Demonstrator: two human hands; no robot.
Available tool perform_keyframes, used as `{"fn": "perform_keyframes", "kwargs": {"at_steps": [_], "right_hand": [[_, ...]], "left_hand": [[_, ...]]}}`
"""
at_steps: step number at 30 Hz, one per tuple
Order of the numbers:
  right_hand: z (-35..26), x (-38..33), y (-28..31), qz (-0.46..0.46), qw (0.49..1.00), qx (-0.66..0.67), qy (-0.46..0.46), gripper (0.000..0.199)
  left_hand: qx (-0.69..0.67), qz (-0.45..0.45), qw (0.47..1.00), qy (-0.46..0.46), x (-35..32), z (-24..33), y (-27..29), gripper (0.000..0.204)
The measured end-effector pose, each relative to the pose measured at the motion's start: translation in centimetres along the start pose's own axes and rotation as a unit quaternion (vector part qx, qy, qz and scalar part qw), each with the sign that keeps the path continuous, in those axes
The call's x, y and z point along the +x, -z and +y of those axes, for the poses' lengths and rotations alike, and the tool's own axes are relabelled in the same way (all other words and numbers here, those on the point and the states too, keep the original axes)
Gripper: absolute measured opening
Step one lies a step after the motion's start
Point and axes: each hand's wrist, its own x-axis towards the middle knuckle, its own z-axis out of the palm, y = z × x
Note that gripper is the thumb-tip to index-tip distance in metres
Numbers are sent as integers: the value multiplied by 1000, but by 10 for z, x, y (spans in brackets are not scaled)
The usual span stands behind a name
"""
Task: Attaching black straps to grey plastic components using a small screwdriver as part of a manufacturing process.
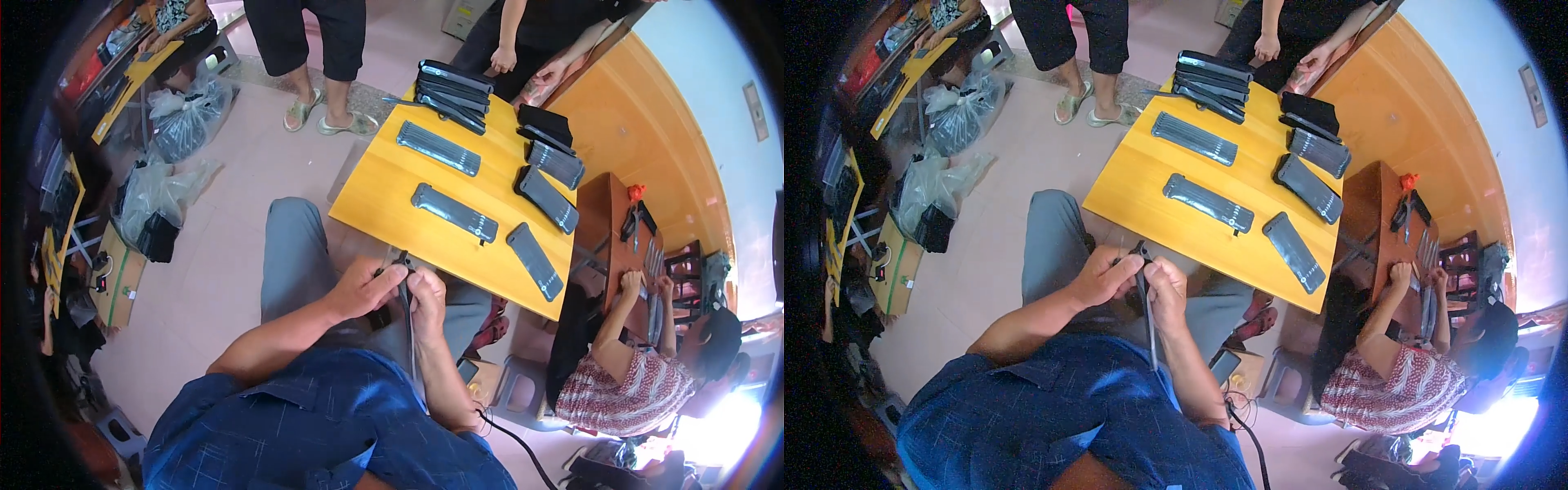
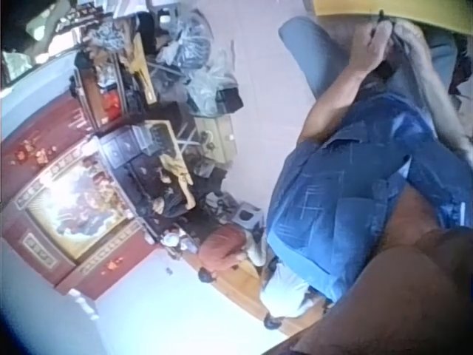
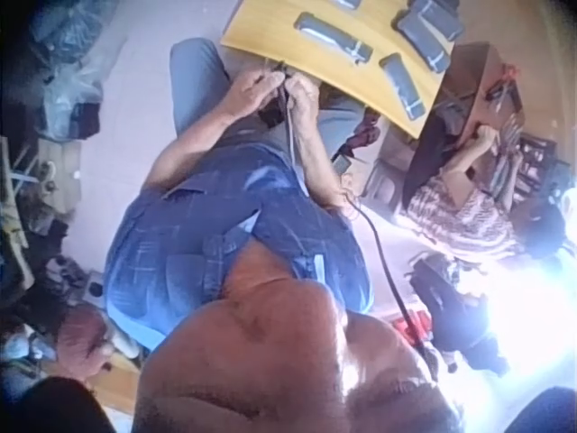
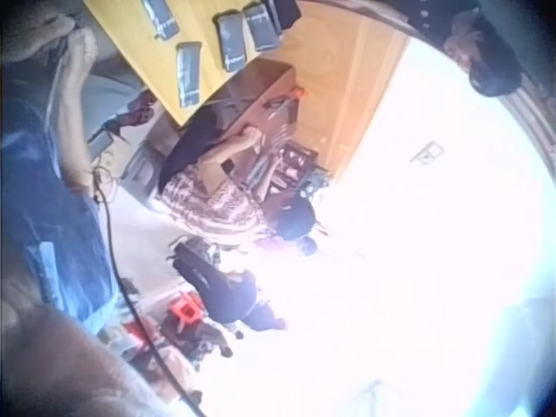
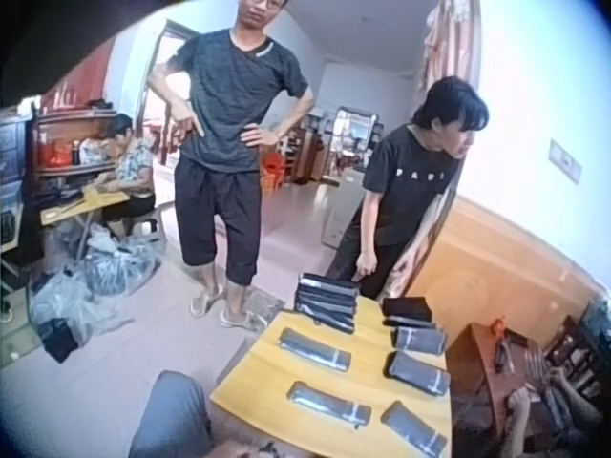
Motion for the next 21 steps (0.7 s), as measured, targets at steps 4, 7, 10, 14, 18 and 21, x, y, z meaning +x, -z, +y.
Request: {"fn": "perform_keyframes", "kwargs": {"at_steps": [4, 7, 10, 14, 18, 21], "right_hand": [[-15, 17, 6, 262, 954, 106, 99, 27], [-43, 22, 94, 284, 914, 212, 199, 27], [-67, 12, 124, 409, 860, 135, 275, 33], [-109, -10, 172, 455, 816, 101, 342, 42], [-121, -19, 192, 467, 758, -321, 324, 40], [-129, -16, 179, 425, 632, -570, 308, 33]], "left_hand": [[-54, 199, 979, -9, 7, 2, -7, 47], [-75, 341, 936, -52, 17, -7, 45, 55], [-101, 418, 894, -126, 15, -2, 85, 56], [-174, 510, 827, -160, -3, 25, 130, 47], [-88, 458, 872, -150, -20, 11, 134, 43], [-92, 461, 874, -120, -26, -1, 119, 43]]}}
